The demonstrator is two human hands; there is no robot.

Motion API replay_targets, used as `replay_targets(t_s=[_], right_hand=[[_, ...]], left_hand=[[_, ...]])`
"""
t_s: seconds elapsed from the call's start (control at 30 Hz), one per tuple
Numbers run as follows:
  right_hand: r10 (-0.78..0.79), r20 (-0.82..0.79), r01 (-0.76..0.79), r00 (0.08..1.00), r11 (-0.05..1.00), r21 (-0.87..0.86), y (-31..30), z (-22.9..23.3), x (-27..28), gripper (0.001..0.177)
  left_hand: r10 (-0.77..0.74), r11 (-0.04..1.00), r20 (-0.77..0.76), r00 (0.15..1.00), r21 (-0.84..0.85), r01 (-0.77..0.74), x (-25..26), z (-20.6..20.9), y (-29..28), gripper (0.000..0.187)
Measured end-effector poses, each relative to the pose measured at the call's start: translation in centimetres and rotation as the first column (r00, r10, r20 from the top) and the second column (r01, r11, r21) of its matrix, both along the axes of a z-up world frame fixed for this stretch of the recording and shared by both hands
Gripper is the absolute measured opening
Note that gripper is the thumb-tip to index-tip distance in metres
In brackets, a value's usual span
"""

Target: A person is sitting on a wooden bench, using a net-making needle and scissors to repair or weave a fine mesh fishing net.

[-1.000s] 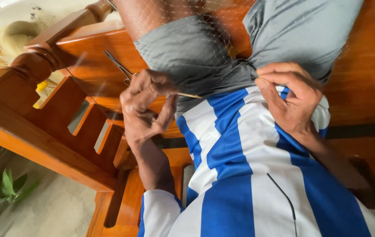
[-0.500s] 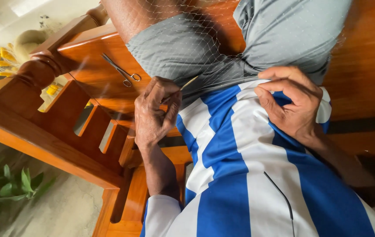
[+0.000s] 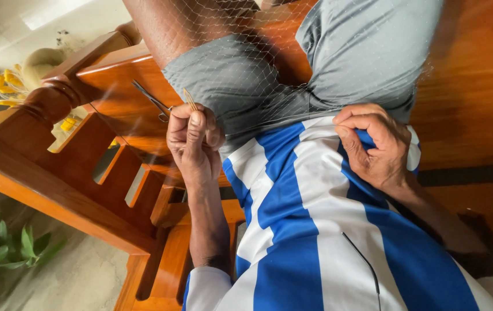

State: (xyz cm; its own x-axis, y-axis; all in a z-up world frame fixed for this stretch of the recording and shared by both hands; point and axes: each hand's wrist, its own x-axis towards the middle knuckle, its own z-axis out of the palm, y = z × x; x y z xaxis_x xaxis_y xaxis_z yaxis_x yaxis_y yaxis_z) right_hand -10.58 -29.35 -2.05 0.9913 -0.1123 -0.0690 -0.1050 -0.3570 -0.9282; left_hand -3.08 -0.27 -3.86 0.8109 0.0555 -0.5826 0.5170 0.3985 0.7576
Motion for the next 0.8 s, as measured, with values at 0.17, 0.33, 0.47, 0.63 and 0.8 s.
replay_targets(t_s=[0.17,0.33,0.47,0.63,0.8], right_hand=[[-0.090,-0.341,0.185,0.936,0.948,0.258,0.6,0.4,0.0,0.008],[-0.259,-0.559,0.528,0.788,0.751,0.397,0.7,0.1,1.1,0.004],[-0.217,-0.587,0.458,0.780,0.837,0.298,0.6,1.8,1.9,0.009],[0.078,-0.671,0.204,0.737,0.921,0.331,0.2,3.3,1.0,0.013],[0.106,-0.817,0.364,0.567,0.858,0.363,-0.7,4.5,1.7,0.004]], left_hand=[[-0.013,1.000,0.017,1.000,-0.025,0.013,0.0,0.4,-0.8,0.014],[-0.392,0.919,-0.028,0.920,0.033,0.393,-0.6,2.0,-2.0,0.006],[-0.506,0.862,0.025,0.862,0.041,0.505,0.0,2.0,-2.8,0.008],[-0.746,0.661,0.265,0.611,0.184,0.728,2.2,3.1,-2.4,0.020],[-0.737,0.663,0.286,0.613,0.132,0.737,2.2,2.9,-1.7,0.015]])
